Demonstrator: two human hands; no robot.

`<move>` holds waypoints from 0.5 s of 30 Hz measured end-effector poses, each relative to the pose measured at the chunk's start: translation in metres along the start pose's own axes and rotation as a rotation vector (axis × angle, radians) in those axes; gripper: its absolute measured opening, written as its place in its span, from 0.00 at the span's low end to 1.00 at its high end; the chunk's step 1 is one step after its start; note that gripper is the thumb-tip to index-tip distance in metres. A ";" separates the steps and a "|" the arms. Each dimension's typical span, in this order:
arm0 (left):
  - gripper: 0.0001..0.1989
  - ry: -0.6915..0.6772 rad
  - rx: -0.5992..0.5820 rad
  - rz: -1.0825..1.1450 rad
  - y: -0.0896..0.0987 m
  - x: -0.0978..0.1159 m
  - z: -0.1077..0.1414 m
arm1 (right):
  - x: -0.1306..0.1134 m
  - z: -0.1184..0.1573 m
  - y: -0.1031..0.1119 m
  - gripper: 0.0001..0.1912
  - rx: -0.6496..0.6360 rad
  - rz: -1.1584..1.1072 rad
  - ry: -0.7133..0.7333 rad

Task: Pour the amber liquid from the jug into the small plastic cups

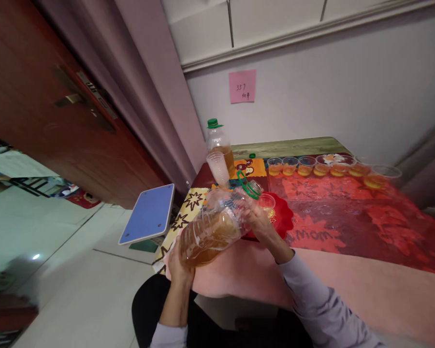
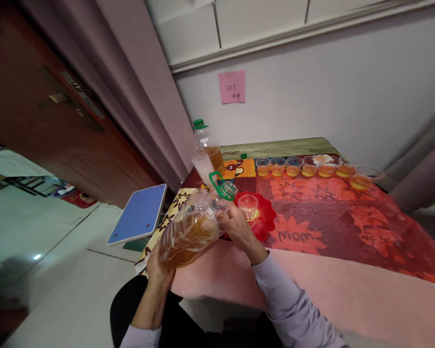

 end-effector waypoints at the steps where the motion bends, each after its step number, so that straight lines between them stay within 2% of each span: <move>1: 0.13 0.021 0.029 0.020 -0.002 0.001 0.002 | 0.000 0.001 0.000 0.42 -0.012 0.014 -0.029; 4: 0.12 0.042 0.058 0.041 -0.009 0.006 0.008 | 0.000 0.003 -0.004 0.42 -0.033 -0.025 -0.100; 7: 0.10 0.081 0.055 0.056 -0.011 0.014 0.011 | 0.000 0.004 -0.013 0.46 -0.015 -0.119 -0.105; 11: 0.11 0.206 -0.053 0.069 -0.008 0.030 0.013 | 0.008 0.005 -0.023 0.52 0.018 -0.271 -0.120; 15: 0.17 0.302 -0.126 0.044 0.001 0.048 0.013 | 0.020 0.007 -0.029 0.48 0.015 -0.355 -0.095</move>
Point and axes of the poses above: each hand's wrist, its own z-axis away from the middle knuckle, its own y-axis out of the back of the hand, x = y × z, the point moved 2 cm from there along -z, towards the middle knuckle, and after that the axes turned 3 degrees about y, right-handed, at the moved point
